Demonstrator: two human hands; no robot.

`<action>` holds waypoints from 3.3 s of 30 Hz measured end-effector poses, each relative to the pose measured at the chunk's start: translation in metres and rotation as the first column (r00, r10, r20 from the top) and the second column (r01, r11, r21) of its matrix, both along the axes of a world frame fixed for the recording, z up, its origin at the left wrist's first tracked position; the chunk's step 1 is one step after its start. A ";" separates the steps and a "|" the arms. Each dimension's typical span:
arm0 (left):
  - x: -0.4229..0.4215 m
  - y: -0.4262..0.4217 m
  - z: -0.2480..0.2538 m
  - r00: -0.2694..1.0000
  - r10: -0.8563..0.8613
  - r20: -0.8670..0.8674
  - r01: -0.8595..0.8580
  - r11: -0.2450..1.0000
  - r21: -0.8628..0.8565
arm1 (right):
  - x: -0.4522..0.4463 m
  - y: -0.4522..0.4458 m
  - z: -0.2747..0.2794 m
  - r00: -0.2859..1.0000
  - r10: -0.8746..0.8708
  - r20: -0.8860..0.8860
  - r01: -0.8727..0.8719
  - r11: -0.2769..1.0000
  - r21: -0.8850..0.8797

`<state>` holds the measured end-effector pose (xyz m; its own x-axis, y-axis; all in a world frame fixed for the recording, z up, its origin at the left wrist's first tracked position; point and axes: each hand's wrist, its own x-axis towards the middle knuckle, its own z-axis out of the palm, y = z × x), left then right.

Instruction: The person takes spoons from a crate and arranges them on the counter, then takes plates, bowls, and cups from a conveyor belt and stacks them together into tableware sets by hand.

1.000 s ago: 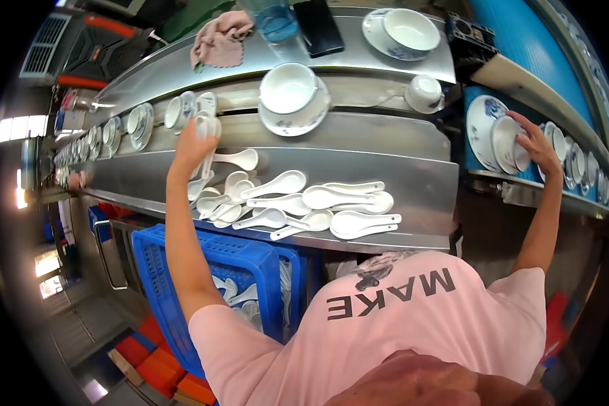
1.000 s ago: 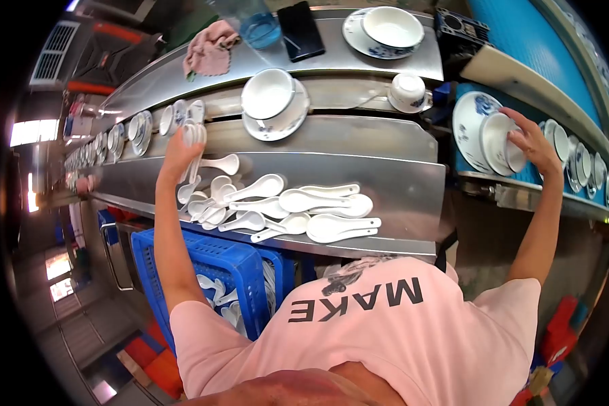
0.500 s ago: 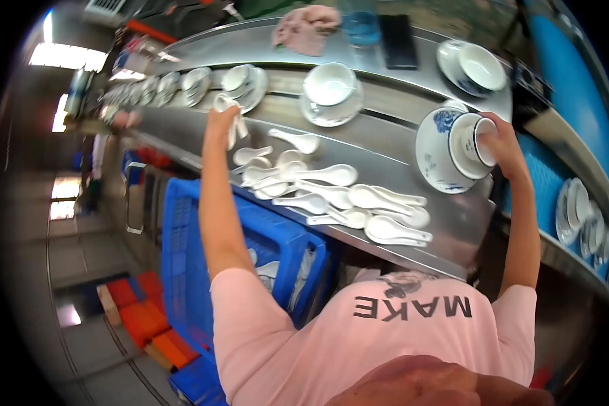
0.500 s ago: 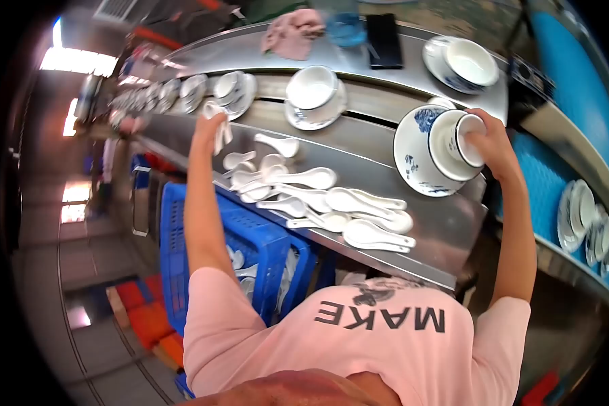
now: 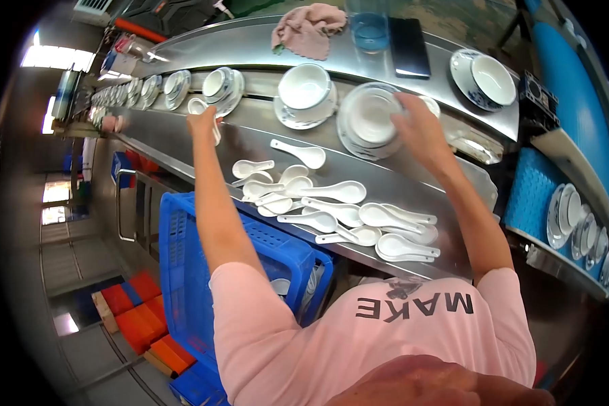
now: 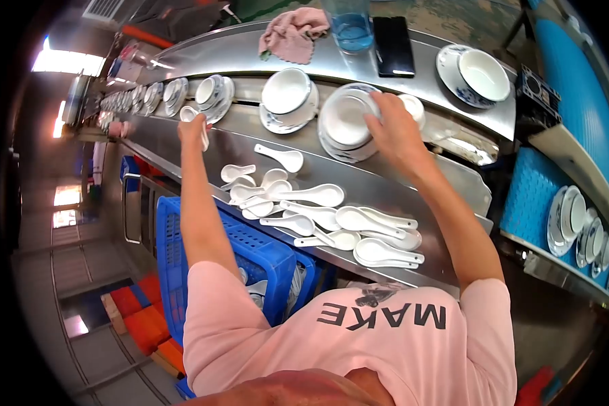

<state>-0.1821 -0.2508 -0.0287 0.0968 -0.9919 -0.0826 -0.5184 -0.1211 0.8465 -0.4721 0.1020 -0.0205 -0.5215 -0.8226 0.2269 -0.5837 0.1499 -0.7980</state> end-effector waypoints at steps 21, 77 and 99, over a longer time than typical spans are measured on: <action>-0.151 0.223 0.073 0.359 -0.810 0.463 0.931 0.276 -0.238 | 0.016 0.290 -0.188 0.979 -0.147 0.140 0.037 0.808 0.587; -0.038 0.130 0.022 0.742 -0.592 0.314 0.632 0.774 -0.036 | -0.186 0.345 0.027 0.891 -0.449 -0.063 0.427 0.782 0.454; 0.035 0.071 0.013 0.467 -0.618 0.633 0.700 0.695 0.163 | -0.051 0.233 0.046 0.923 0.026 0.384 -0.168 0.925 0.341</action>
<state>-0.1469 -0.1803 -0.0154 -0.6044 -0.7799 -0.1627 -0.7844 0.5467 0.2929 -0.5231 0.3347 0.0257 -0.4219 -0.8603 -0.2861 -0.2872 0.4261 -0.8579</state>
